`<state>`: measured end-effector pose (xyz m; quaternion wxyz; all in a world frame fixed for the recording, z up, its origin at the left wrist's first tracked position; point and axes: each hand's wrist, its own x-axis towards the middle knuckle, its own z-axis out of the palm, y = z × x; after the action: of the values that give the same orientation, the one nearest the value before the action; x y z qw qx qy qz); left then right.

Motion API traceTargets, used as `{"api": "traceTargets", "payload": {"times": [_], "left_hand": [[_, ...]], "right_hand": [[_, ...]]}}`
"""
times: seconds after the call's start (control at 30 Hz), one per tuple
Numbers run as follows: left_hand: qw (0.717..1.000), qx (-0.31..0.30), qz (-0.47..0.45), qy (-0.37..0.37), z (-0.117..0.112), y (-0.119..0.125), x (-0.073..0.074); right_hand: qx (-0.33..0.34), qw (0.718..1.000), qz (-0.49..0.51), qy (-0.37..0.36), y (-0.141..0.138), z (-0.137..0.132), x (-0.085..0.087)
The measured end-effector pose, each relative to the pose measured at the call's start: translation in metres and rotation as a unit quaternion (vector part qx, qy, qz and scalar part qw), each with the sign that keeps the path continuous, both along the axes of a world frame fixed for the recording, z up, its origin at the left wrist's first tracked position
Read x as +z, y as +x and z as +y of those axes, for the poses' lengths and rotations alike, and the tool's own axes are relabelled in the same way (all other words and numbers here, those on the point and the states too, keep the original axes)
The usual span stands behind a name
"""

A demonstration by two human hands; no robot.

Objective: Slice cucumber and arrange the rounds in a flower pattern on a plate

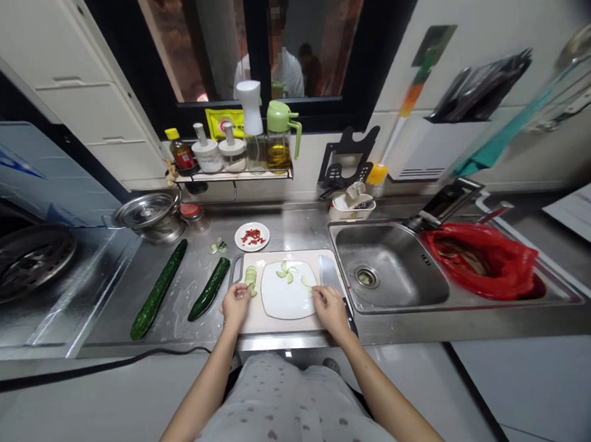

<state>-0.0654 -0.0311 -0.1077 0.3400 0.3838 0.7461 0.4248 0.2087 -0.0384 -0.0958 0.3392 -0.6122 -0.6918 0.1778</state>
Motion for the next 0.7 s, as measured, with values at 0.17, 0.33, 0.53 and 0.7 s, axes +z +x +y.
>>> {"api": "traceTargets", "payload": {"times": [0.17, 0.33, 0.53, 0.7], "left_hand": [[0.975, -0.017, -0.207, 0.078, 0.010, 0.004, 0.028], [0.964, -0.059, -0.242, 0.098, 0.015, 0.014, 0.067], [0.956, -0.091, -0.256, 0.108, 0.015, 0.022, 0.095], [0.955, -0.096, -0.259, 0.111, 0.014, 0.026, 0.103]], "right_hand": [[0.020, 0.998, 0.058, -0.002, -0.021, 0.016, 0.028], [0.083, 0.989, 0.122, 0.006, -0.053, 0.032, 0.063], [0.141, 0.980, 0.140, 0.016, -0.073, 0.037, 0.090], [0.153, 0.979, 0.136, 0.019, -0.079, 0.039, 0.096]]}}
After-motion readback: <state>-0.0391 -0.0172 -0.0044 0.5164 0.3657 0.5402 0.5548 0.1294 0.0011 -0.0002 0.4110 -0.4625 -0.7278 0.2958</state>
